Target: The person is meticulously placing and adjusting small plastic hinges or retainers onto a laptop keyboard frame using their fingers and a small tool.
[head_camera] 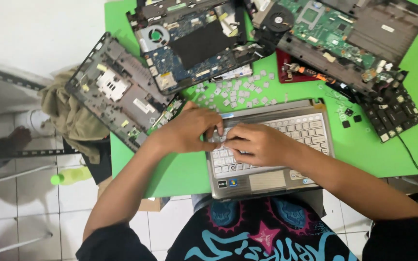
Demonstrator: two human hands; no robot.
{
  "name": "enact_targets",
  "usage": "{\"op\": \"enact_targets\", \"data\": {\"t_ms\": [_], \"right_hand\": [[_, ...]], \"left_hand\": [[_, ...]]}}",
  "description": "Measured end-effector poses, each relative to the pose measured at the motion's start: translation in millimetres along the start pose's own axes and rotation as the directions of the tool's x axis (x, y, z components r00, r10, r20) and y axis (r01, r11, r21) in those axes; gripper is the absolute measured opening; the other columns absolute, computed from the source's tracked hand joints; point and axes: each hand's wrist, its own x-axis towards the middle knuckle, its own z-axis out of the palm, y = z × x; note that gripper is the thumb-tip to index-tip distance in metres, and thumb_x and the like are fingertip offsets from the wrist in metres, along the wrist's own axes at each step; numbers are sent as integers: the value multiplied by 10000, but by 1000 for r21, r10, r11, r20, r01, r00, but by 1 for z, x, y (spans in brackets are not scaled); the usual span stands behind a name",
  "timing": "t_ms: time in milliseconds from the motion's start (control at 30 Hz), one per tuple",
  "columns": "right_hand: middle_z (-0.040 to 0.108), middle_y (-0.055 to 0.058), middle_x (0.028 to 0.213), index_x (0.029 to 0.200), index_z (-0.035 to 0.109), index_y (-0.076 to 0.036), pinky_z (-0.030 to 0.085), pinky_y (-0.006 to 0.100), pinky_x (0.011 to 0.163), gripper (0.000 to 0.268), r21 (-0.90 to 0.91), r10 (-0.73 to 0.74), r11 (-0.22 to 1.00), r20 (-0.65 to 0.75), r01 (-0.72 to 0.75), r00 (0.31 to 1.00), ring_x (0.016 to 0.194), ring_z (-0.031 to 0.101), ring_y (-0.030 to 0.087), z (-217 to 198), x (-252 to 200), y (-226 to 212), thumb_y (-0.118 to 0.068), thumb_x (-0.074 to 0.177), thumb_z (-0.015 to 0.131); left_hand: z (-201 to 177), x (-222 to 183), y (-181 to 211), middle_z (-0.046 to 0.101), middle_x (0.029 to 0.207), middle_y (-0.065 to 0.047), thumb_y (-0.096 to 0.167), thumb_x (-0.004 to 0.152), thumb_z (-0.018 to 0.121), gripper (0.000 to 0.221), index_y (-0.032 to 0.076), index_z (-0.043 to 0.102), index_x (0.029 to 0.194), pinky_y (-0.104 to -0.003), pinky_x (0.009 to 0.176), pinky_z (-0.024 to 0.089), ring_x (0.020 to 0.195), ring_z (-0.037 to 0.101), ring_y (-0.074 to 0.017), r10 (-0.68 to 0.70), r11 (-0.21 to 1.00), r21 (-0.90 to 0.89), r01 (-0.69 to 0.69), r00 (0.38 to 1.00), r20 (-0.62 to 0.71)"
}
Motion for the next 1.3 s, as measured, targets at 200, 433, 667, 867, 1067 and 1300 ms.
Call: {"op": "enact_targets", "data": {"t_ms": [200,433,667,867,1067,1300], "right_hand": [[663,81,1006,1014,750,-17,567,342,815,110,120,228,971,-217,-206,949,908,676,240,-11,-23,52,-53,959,661],[653,125,955,1016,782,-8,551,374,820,100,-97,308,939,-198,-331,931,910,666,277,-37,-26,60,-7,933,727],[678,79,927,991,823,-115,562,429,810,72,-149,459,865,-155,-480,875,917,664,302,-26,-26,61,-138,926,805],[681,69,883,977,817,-165,559,447,787,95,-157,503,830,-207,-535,839,873,670,329,-29,-25,69,-160,890,854],[668,58,821,1007,817,-136,554,397,735,77,-114,534,813,-248,-571,809,814,676,292,-36,-21,70,-91,948,799],[667,76,806,1053,817,-113,550,424,717,179,-122,527,821,-212,-557,823,819,678,311,-38,-22,67,-102,876,843]], "left_hand": [[5,2,-3,663,789,2,409,826,755,289,175,635,945,-421,939,326,912,645,-255,-18,999,49,17,1000,18],[8,3,-5,660,778,1,420,820,756,286,188,647,946,-416,923,329,876,644,-253,-4,1000,24,4,1000,7],[5,1,-8,667,718,-11,270,901,689,126,165,623,878,-411,869,372,786,652,-257,69,997,-11,-70,992,-107],[10,15,-13,681,755,-80,155,903,698,73,108,642,905,-419,767,485,789,679,-322,175,981,-29,-191,943,-285],[9,17,-12,623,726,-57,153,928,690,100,104,622,875,-419,747,510,773,660,-306,217,976,32,-217,932,-291],[11,16,-15,636,750,-64,199,931,705,137,100,620,889,-425,764,526,802,672,-305,201,978,117,-172,927,-317]]}}
